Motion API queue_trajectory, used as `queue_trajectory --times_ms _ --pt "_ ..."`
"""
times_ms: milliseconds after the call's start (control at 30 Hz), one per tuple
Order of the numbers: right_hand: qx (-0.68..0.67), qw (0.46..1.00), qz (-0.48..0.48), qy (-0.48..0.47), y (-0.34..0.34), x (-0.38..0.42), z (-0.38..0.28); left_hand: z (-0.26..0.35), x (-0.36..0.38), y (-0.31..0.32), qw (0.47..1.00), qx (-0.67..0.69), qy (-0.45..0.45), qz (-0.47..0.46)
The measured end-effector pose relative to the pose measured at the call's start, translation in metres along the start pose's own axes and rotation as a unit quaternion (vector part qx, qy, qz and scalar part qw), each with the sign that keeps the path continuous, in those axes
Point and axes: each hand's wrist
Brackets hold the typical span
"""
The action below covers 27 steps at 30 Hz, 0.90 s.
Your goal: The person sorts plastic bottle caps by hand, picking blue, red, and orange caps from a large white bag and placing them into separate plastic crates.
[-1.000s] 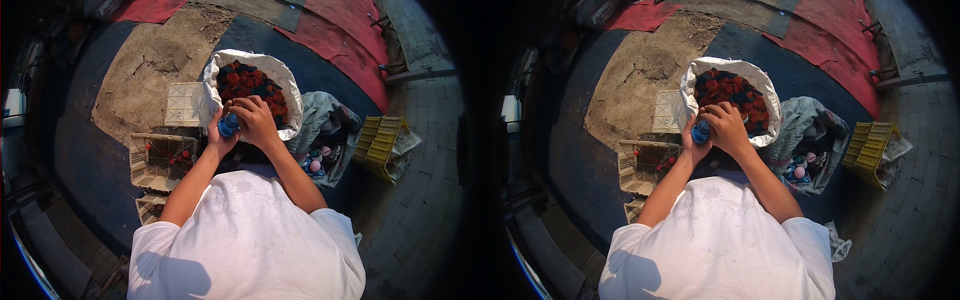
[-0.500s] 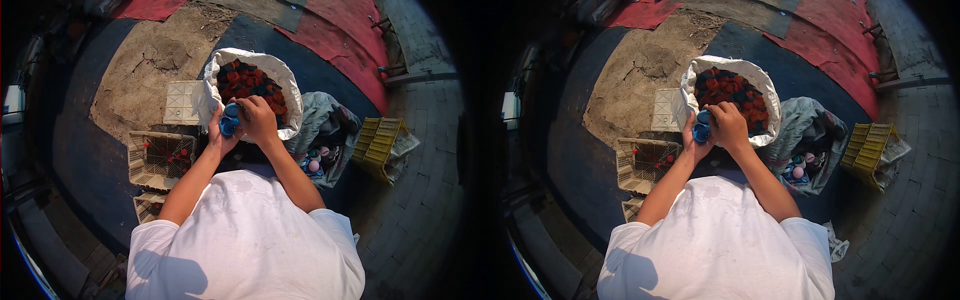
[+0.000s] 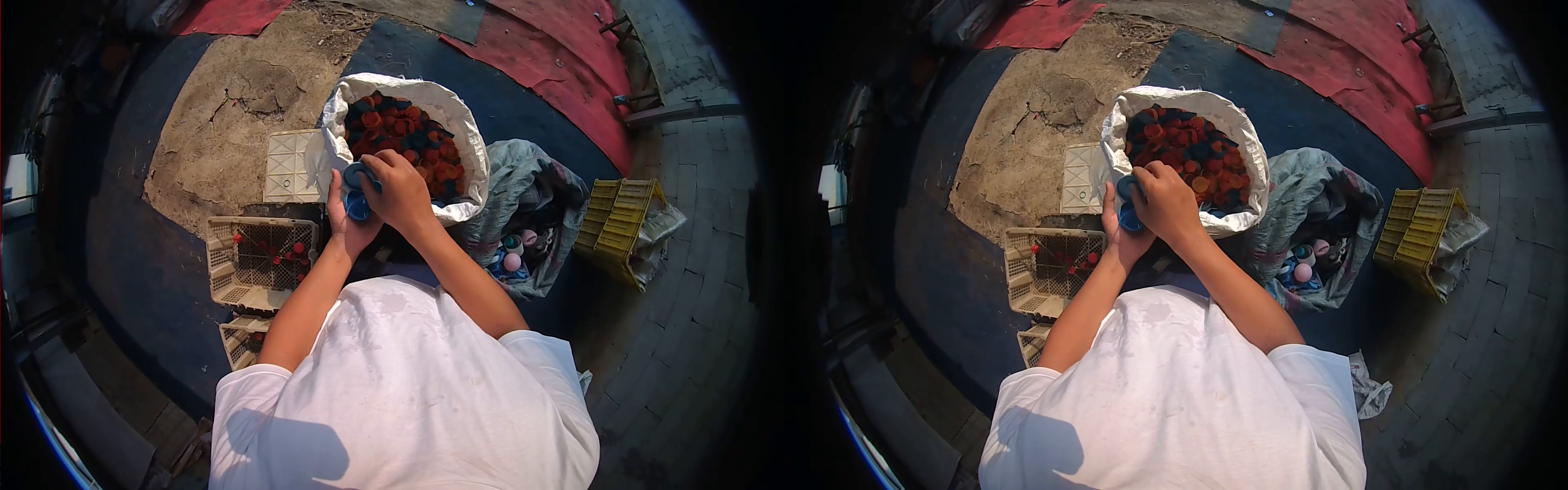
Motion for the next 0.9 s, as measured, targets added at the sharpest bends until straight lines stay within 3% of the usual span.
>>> queue_trajectory --times_ms 200,300,333,400,467,567,767,900 --pt "-0.11 0.993 0.045 -0.013 -0.021 -0.005 0.015 0.004 0.003 0.004 0.998 0.049 0.002 -0.043" --pt "-0.178 0.97 0.037 0.16 -0.016 -0.019 0.07 0.005 0.001 -0.001 0.996 0.071 -0.004 -0.061" --pt "-0.172 0.964 0.036 0.202 -0.01 -0.025 0.097 0.006 0.001 -0.004 0.995 0.077 -0.003 -0.063" --pt "0.062 0.969 -0.016 0.24 0.001 -0.036 0.152 0.007 0.001 -0.005 0.995 0.078 -0.002 -0.066" --pt "0.035 0.973 -0.006 0.229 0.029 -0.04 0.215 0.007 0.001 -0.005 0.995 0.078 -0.001 -0.066" --pt "0.113 0.924 -0.116 0.346 0.035 -0.066 0.233 0.009 -0.002 -0.004 0.994 0.085 -0.001 -0.067" --pt "0.081 0.917 -0.117 0.373 0.03 -0.063 0.225 0.009 -0.002 -0.001 0.993 0.095 -0.004 -0.064" --pt "0.072 0.935 -0.09 0.336 0.035 -0.062 0.237 0.011 -0.002 -0.001 0.995 0.077 0.005 -0.065"
Point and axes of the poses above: each hand's wrist, its own x-axis away from the middle knuckle, its own y-axis out of the palm, z = x × y, and after that the axes turned 10 degrees about y, right-handed
